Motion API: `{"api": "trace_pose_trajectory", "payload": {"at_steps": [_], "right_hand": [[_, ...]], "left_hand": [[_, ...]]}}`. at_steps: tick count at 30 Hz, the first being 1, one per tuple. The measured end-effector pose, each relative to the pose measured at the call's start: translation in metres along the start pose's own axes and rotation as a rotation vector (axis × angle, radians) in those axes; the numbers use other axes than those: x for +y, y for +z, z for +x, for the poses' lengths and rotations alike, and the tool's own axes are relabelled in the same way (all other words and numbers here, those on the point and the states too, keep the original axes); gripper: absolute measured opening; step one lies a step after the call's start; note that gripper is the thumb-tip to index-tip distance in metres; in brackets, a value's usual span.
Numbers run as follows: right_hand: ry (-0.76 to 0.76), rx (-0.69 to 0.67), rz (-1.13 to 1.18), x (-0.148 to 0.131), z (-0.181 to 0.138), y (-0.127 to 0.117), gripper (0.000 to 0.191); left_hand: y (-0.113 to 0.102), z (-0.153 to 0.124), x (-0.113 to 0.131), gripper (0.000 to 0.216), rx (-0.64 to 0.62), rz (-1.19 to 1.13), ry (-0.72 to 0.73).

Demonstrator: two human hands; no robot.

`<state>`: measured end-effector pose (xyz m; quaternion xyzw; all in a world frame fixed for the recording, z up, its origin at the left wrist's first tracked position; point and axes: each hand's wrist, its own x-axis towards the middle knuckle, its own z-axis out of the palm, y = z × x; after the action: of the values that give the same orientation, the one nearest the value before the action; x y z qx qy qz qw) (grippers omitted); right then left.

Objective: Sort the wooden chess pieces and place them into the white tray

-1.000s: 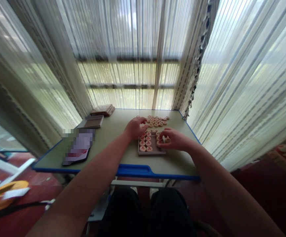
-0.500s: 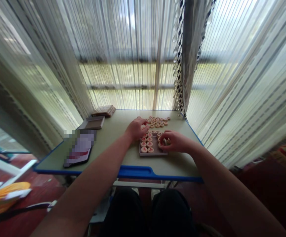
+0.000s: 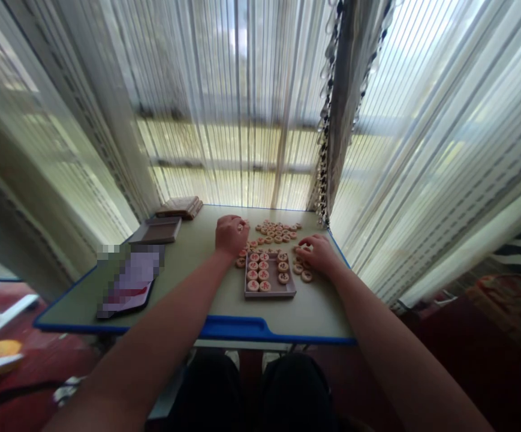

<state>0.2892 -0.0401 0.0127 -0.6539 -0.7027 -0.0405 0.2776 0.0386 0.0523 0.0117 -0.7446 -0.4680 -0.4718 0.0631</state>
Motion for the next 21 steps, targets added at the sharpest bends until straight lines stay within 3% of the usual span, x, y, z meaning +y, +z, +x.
{"api": "trace_pose_trajectory", "payload": {"at_steps": [4,12,17,21], "right_hand": [[-0.014,-0.029,-0.007,0.002,0.002,0.009,0.026],[0.059,0.042,-0.036,-0.001,0.002,0.009,0.027],[-0.128,-0.152,-0.21,-0.009,0.03,0.003,0.029],[-0.131,-0.259,-0.202,-0.017,0.044,0.0,0.022]], "left_hand": [[-0.005,0.002,0.0,0.013,0.062,-0.033,0.008],[-0.005,0.001,0.004,0.013,-0.031,-0.083,0.108],[-0.006,0.001,0.007,0.013,-0.087,-0.12,0.133],[-0.01,0.001,0.01,0.015,-0.106,-0.127,0.151]]}}
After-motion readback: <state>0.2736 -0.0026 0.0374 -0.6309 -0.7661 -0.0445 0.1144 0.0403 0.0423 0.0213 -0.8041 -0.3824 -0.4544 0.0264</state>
